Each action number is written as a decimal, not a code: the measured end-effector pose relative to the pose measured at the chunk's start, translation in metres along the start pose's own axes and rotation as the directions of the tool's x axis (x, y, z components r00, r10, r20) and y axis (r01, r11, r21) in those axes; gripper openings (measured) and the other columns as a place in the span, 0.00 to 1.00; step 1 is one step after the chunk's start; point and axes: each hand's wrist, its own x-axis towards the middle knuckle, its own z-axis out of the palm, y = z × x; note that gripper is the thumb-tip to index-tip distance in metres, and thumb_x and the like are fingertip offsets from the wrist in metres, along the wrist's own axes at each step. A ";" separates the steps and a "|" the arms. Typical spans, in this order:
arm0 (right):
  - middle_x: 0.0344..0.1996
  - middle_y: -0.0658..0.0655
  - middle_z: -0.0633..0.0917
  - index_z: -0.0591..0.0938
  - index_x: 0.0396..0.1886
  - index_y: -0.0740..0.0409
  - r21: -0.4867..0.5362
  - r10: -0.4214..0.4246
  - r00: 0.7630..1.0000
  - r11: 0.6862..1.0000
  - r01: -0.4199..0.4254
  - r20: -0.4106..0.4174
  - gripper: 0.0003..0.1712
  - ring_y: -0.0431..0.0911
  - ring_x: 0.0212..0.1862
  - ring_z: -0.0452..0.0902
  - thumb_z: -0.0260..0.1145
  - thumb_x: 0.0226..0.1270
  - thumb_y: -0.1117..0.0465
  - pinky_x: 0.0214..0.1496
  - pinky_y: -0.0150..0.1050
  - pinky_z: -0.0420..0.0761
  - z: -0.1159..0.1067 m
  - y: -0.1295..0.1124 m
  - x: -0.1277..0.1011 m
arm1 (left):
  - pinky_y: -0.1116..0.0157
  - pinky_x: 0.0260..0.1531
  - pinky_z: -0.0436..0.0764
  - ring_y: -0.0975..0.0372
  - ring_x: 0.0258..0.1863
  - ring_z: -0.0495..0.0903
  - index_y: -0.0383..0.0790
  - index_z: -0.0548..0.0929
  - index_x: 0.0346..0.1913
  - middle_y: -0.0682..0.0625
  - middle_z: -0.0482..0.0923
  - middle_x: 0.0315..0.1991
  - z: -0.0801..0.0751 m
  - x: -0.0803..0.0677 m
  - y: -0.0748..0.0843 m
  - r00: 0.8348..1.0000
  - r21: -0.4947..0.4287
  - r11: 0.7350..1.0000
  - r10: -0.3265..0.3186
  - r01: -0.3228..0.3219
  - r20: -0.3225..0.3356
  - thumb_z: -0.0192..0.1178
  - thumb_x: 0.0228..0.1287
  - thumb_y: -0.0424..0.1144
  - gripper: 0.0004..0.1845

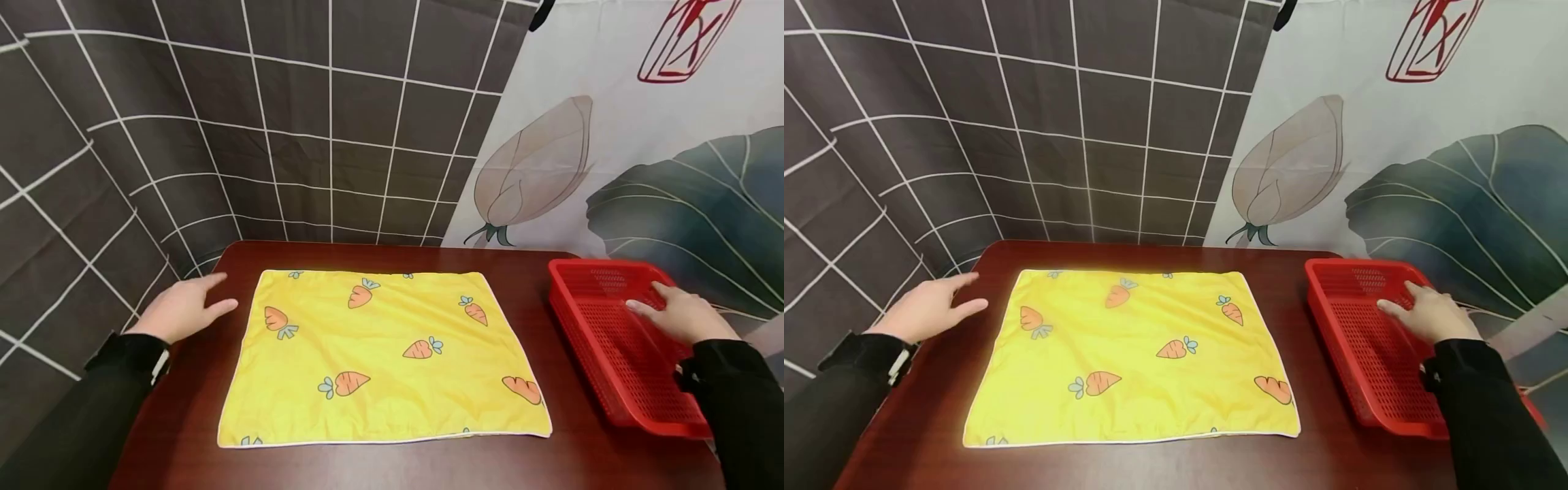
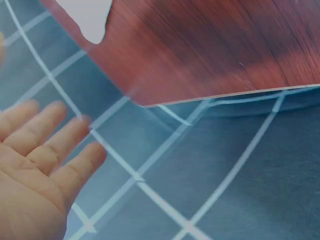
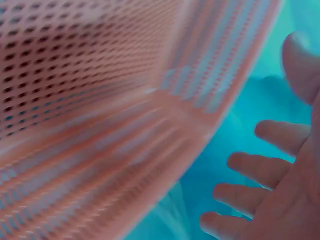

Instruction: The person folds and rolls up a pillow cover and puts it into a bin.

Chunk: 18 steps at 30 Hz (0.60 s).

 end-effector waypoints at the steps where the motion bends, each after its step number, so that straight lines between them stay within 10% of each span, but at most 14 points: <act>1: 0.69 0.93 0.57 0.50 0.80 0.78 -0.008 -0.035 0.999 0.999 0.035 -0.027 0.63 0.89 0.65 0.55 0.54 0.76 0.27 0.65 0.85 0.61 -0.003 -0.008 -0.004 | 0.32 0.65 0.75 0.32 0.68 0.76 0.27 0.71 0.76 0.25 0.74 0.70 0.001 -0.006 0.006 1.000 0.012 1.000 0.022 -0.022 -0.018 0.65 0.74 0.57 0.42; 5: 0.68 0.87 0.69 0.65 0.77 0.76 -0.062 -0.210 0.955 0.977 0.202 -0.209 0.50 0.82 0.66 0.64 0.66 0.77 0.39 0.65 0.81 0.66 -0.004 -0.050 -0.031 | 0.38 0.59 0.82 0.39 0.59 0.85 0.34 0.85 0.63 0.34 0.87 0.58 0.012 -0.038 0.035 0.984 0.058 0.990 0.132 -0.126 -0.117 0.71 0.70 0.51 0.28; 12: 0.62 0.72 0.83 0.82 0.67 0.62 -0.192 -0.477 0.776 0.879 0.437 -0.414 0.38 0.70 0.64 0.76 0.82 0.59 0.52 0.62 0.73 0.77 0.021 -0.135 -0.088 | 0.64 0.31 0.79 0.70 0.28 0.75 0.57 0.86 0.28 0.66 0.79 0.26 0.054 -0.100 0.079 0.940 0.107 0.946 0.317 -0.305 -0.128 0.81 0.55 0.52 0.12; 18: 0.52 0.59 0.91 0.90 0.57 0.52 -0.257 -0.642 0.688 0.767 0.588 -0.339 0.31 0.57 0.54 0.88 0.86 0.52 0.52 0.54 0.60 0.88 0.058 -0.163 -0.110 | 0.72 0.23 0.65 0.76 0.21 0.63 0.63 0.74 0.21 0.70 0.64 0.19 0.087 -0.137 0.088 0.938 -0.171 0.944 0.310 -0.283 0.155 0.83 0.50 0.51 0.22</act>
